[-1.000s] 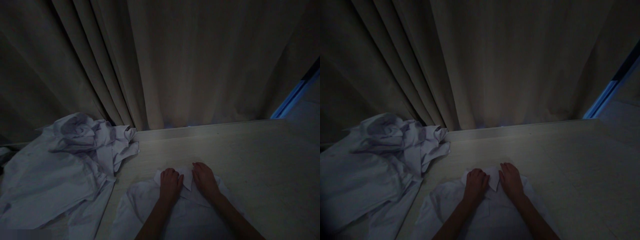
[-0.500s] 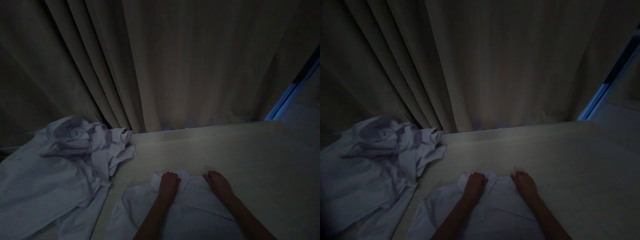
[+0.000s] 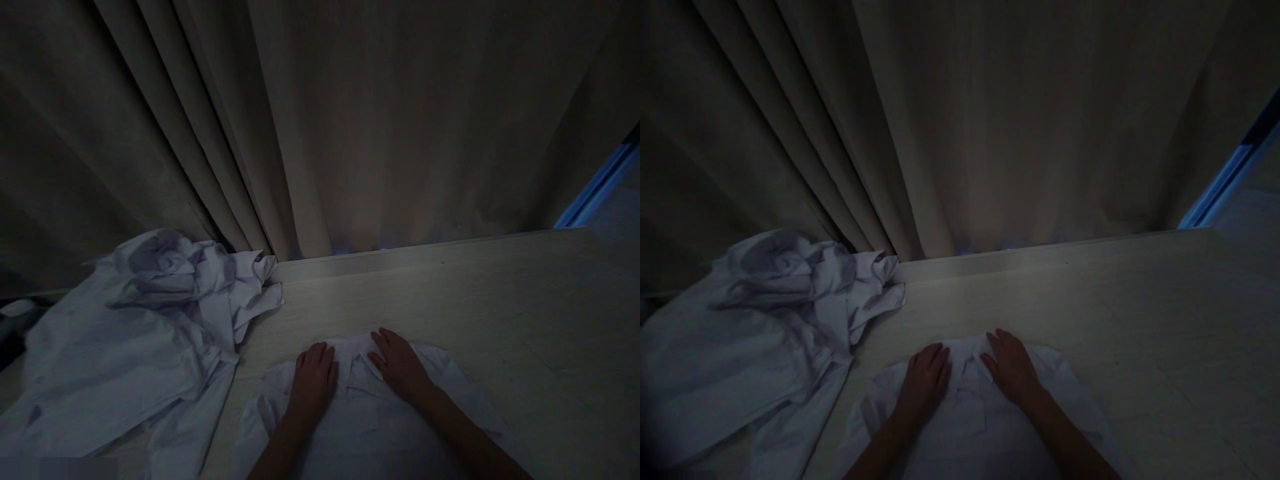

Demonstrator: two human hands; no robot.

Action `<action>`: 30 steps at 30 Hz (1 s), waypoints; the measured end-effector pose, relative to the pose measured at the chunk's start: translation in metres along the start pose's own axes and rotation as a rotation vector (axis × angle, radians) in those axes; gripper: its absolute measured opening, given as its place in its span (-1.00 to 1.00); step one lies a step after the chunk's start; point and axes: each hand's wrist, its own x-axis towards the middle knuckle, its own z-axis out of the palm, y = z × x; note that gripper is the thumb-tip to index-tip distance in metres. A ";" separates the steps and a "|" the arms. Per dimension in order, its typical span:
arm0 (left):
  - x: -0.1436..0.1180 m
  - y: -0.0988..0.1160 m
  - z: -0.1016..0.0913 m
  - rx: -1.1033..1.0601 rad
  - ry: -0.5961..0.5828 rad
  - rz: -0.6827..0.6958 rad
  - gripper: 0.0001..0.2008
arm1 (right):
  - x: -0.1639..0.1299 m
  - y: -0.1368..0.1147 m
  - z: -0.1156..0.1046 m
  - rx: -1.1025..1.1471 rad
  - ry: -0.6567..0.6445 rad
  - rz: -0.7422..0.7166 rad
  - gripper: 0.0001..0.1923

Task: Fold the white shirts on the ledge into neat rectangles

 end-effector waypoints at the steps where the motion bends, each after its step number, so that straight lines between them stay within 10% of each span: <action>1: -0.002 -0.001 0.003 0.024 -0.006 0.002 -0.66 | 0.000 -0.004 0.006 -0.022 -0.002 0.023 -0.47; 10: -0.003 0.002 0.015 0.094 0.050 0.036 -0.61 | 0.006 -0.023 0.022 -0.155 0.080 0.173 -0.39; 16: -0.004 0.003 0.016 0.020 0.003 0.205 -0.60 | 0.003 -0.020 0.024 -0.039 0.082 -0.224 -0.62; 30: -0.010 0.008 0.019 0.012 -0.014 0.152 -0.56 | -0.008 -0.028 0.016 -0.025 -0.121 -0.242 -0.38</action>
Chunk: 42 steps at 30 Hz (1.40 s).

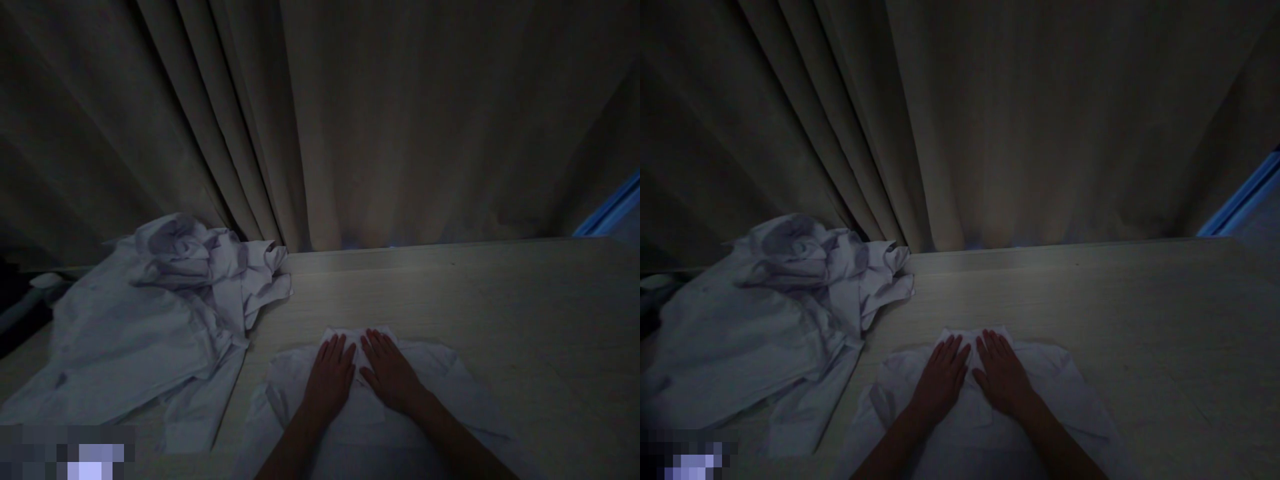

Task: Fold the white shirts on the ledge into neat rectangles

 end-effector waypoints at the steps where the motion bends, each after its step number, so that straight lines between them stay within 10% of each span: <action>1: -0.001 -0.001 0.002 0.007 0.006 0.006 -0.53 | 0.000 -0.001 0.000 0.001 -0.007 0.010 -0.38; 30: 0.013 0.002 0.012 0.072 0.048 -0.218 -0.44 | 0.017 0.007 0.002 -0.069 0.053 0.340 -0.24; 42: 0.035 0.041 -0.015 -0.222 -0.041 0.111 -0.57 | -0.091 0.099 -0.019 -0.233 0.116 0.515 -0.30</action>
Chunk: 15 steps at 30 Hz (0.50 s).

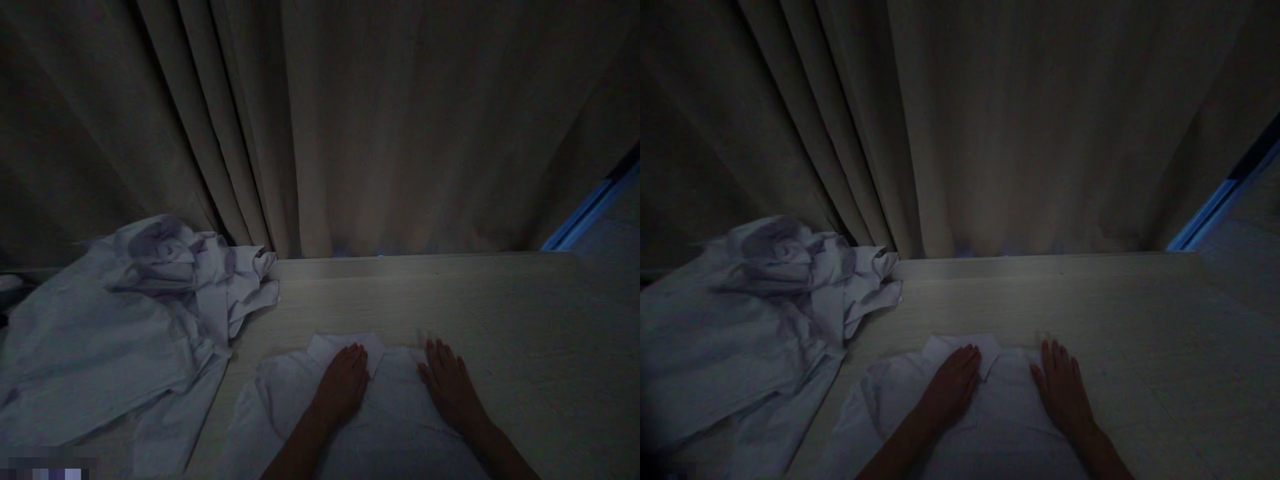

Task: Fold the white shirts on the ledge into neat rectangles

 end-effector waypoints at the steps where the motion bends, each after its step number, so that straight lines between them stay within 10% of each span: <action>1: 0.000 0.001 0.003 0.000 -0.042 -0.016 -0.56 | -0.004 0.006 0.004 -0.018 0.002 -0.002 -0.29; 15: 0.018 0.029 0.007 0.008 -0.127 -0.037 -0.40 | 0.024 0.034 -0.042 0.289 -0.178 -0.139 -0.65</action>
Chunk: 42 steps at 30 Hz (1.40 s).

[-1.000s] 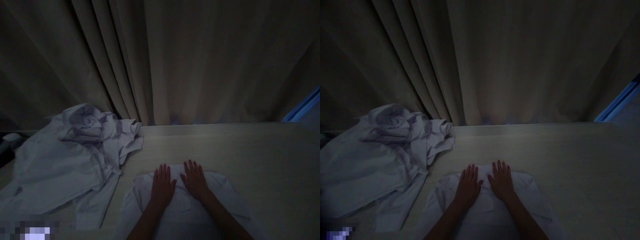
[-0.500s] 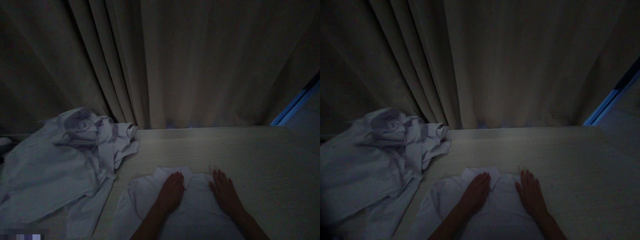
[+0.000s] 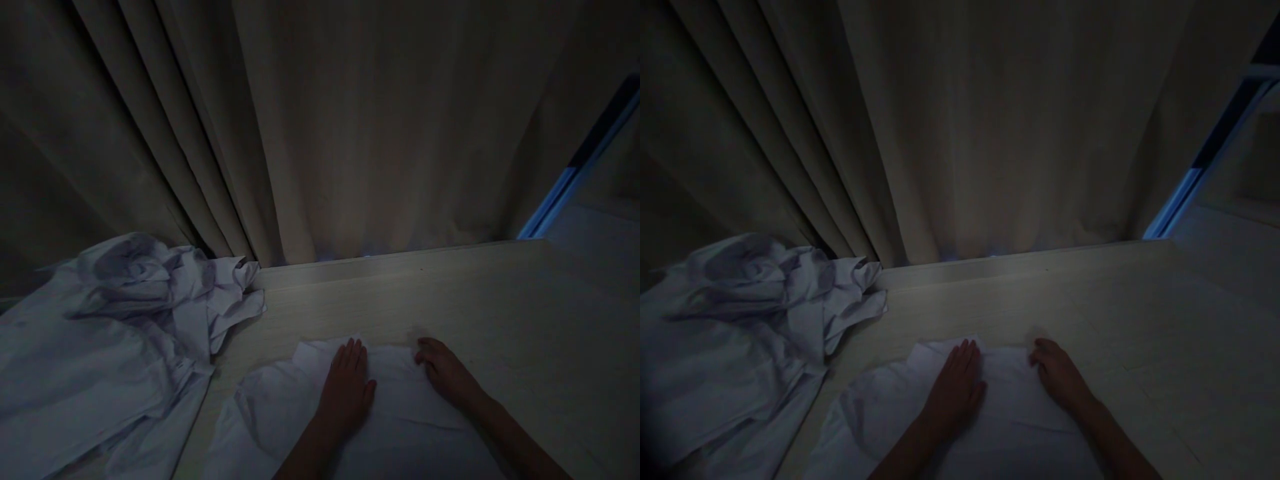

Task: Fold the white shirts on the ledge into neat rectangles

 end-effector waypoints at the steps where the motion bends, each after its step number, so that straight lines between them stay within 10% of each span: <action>1: 0.006 0.005 0.003 -0.019 0.001 0.016 -0.40 | 0.001 0.001 -0.002 -0.007 -0.012 -0.005 -0.65; 24: 0.017 0.015 0.034 -0.042 -0.018 -0.016 -0.32 | 0.023 -0.004 -0.020 -0.311 -0.014 0.038 -0.74; 36: 0.015 0.021 0.034 -0.092 -0.004 -0.028 -0.27 | 0.003 -0.028 0.052 -0.171 0.081 -0.145 -0.41; 42: -0.001 0.013 0.009 -0.058 0.064 -0.071 -0.28 | 0.008 -0.037 0.049 -0.181 0.092 -0.158 -0.42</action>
